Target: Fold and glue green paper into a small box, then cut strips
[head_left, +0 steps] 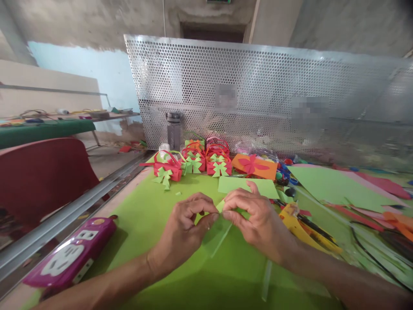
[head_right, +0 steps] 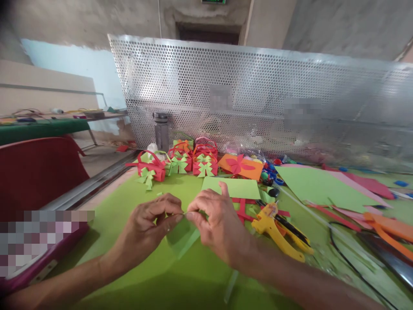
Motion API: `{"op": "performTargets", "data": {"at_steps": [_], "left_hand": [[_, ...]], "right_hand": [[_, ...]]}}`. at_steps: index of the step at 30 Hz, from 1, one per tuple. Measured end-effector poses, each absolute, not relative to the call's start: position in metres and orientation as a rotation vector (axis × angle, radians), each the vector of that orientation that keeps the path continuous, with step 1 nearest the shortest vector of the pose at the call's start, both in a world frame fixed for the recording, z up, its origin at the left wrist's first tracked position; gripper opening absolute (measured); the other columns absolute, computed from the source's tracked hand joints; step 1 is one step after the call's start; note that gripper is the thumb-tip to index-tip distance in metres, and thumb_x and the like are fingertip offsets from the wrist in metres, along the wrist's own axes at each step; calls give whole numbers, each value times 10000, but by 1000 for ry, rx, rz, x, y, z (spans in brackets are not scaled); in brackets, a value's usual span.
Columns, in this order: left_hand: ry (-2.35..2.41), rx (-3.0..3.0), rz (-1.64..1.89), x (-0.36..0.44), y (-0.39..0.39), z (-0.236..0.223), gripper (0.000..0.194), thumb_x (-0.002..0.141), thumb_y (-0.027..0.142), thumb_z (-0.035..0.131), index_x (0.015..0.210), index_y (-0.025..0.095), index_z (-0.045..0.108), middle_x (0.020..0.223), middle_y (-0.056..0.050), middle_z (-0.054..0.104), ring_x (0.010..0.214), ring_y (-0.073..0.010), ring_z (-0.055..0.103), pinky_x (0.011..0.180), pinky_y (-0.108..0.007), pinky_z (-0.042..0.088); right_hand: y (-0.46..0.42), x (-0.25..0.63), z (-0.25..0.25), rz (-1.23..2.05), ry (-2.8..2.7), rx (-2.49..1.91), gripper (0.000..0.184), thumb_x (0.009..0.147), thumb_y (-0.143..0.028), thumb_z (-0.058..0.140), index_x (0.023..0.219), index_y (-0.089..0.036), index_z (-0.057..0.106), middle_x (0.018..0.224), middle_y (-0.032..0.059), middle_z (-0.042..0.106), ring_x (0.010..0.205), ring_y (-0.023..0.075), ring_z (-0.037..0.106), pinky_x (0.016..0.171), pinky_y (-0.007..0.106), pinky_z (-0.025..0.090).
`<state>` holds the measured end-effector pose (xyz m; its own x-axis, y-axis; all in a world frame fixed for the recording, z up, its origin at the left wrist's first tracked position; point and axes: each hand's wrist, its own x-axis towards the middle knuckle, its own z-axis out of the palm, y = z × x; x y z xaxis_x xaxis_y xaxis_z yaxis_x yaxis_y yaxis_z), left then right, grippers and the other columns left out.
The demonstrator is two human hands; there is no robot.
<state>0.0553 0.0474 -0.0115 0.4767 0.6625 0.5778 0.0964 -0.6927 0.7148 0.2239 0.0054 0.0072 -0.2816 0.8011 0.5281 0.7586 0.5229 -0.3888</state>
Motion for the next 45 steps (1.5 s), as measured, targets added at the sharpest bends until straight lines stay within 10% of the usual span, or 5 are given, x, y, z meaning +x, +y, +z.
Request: {"op": "performTargets", "data": {"at_steps": [32,45], "left_hand": [[640,2124,1231,55,48,-12,146,730,23,549,714,153,615,727,3,616,670,-105,580,628,-213,430],[709,2224,1129,53,52,-14,143,798,86,474,752,159,587,740,-8,611,670,-119,560,609,-231,425]], "right_hand": [[4,222,8,78,-2101,-1289,138,818,-133,514,703,-206,534,738,-35,624,742,133,567,1027,568,83],[9,223,8,175,-2037,-1352,166,800,-146,516,645,-207,529,711,-24,642,710,140,570,996,490,251]]}}
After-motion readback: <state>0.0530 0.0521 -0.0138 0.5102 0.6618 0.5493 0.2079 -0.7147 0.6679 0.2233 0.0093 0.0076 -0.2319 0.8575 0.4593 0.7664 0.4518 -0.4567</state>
